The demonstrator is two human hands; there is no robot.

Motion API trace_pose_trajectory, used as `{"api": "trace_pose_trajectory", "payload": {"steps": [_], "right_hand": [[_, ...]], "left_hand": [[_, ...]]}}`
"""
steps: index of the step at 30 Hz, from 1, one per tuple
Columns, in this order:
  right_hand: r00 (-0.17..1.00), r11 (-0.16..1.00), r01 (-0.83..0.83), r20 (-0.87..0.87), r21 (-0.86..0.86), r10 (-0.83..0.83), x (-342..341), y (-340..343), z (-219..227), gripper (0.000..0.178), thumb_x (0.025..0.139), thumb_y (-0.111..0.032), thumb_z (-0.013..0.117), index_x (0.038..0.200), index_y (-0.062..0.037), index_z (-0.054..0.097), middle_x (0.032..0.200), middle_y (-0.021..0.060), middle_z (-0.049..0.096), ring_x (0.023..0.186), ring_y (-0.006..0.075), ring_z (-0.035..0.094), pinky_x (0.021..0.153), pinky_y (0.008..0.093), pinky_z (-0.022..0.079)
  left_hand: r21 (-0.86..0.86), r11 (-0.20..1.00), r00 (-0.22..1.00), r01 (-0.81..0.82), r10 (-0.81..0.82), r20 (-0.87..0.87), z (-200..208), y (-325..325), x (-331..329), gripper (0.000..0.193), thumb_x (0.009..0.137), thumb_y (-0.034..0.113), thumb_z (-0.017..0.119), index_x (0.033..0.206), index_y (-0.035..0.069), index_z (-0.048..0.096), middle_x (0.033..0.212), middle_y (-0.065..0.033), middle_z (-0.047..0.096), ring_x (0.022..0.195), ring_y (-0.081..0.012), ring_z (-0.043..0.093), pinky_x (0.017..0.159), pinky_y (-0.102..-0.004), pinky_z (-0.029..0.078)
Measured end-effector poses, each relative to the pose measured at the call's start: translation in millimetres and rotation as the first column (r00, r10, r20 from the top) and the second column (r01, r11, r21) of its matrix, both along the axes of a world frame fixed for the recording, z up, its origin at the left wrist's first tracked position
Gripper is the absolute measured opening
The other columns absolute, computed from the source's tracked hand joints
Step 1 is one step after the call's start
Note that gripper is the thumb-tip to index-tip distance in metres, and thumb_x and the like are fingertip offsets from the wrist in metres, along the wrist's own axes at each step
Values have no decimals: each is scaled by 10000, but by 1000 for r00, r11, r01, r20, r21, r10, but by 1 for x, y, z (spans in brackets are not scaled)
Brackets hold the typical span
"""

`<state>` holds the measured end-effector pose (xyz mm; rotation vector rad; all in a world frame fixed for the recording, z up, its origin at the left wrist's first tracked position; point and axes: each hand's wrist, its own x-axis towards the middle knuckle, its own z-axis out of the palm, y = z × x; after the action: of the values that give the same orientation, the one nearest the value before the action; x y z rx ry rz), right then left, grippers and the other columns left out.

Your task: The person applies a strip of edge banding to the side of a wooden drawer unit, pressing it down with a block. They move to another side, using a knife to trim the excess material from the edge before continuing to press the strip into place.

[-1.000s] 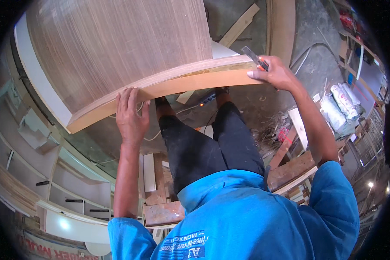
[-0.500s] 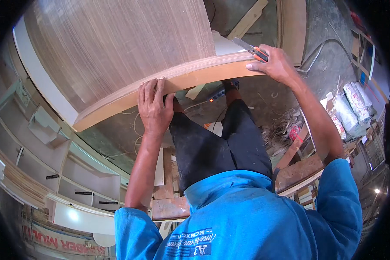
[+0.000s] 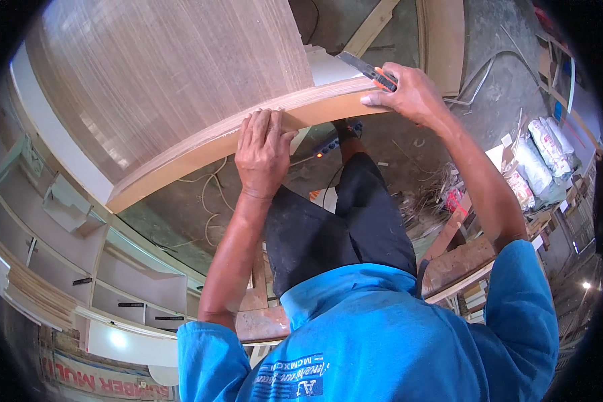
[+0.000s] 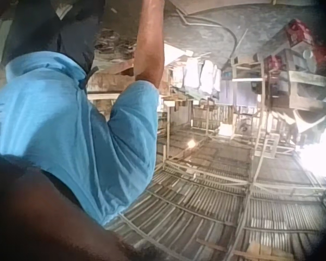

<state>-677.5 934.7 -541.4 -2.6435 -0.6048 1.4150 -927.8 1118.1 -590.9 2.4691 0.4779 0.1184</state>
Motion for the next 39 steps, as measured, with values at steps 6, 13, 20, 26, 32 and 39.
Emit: {"api": "trace_pose_trajectory", "payload": {"steps": [6, 13, 20, 26, 32, 39], "right_hand": [[983, 983, 163, -102, 86, -154, 14, -18, 4, 522, 776, -423, 846, 960, 7, 615, 807, 61, 612, 742, 188, 574, 717, 356, 482], [964, 948, 233, -177, 218, -196, 29, -57, -10, 352, 819, -314, 831, 834, -71, 576, 739, -24, 501, 710, 102, 451, 646, 303, 392], [952, 906, 305, -125, 292, -280, 23, -67, -27, 340, 816, -315, 816, 841, -60, 592, 728, -1, 526, 704, 131, 488, 663, 320, 416], [954, 907, 299, -110, 297, -278, 23, -70, -34, 361, 808, -348, 799, 858, -46, 607, 718, 33, 556, 692, 164, 521, 664, 351, 441], [954, 904, 299, -96, 306, -283, 23, -69, -35, 360, 806, -340, 801, 864, -40, 609, 729, 48, 585, 693, 176, 538, 665, 355, 449], [987, 841, 88, 65, 534, -144, 13, -67, -30, 250, 830, -191, 775, 1026, -65, 684, 987, 101, 689, 906, 286, 660, 818, 393, 511]], "left_hand": [[27, 999, 1000, 24, -24, 1, 1, 1, 0, 495, 749, 183, 840, 1202, 38, 702, 1204, -142, 670, 1139, -348, 649, 1041, -457, 505], [-2, 1000, 999, 12, -12, -47, 8, -3, 4, 525, 781, 143, 808, 1271, 33, 654, 1251, -160, 645, 1204, -358, 615, 1083, -487, 471], [-67, 994, 985, 88, -97, -143, 18, -26, 29, 635, 788, -13, 641, 1413, 6, 529, 1389, -211, 559, 1342, -359, 511, 1180, -491, 366], [-172, 966, 971, 194, -213, -104, 12, -53, 55, 625, 802, 28, 674, 1409, 1, 530, 1377, -205, 564, 1349, -363, 501, 1200, -510, 329], [-145, 982, 992, 122, -115, 59, -8, -83, 75, 575, 796, 188, 818, 1294, -3, 604, 1296, -195, 607, 1250, -368, 561, 1128, -506, 407], [-121, 990, 988, 77, -60, 143, -19, -87, 72, 544, 775, 186, 823, 1247, -3, 629, 1226, -189, 642, 1161, -360, 618, 1123, -512, 426]]}}
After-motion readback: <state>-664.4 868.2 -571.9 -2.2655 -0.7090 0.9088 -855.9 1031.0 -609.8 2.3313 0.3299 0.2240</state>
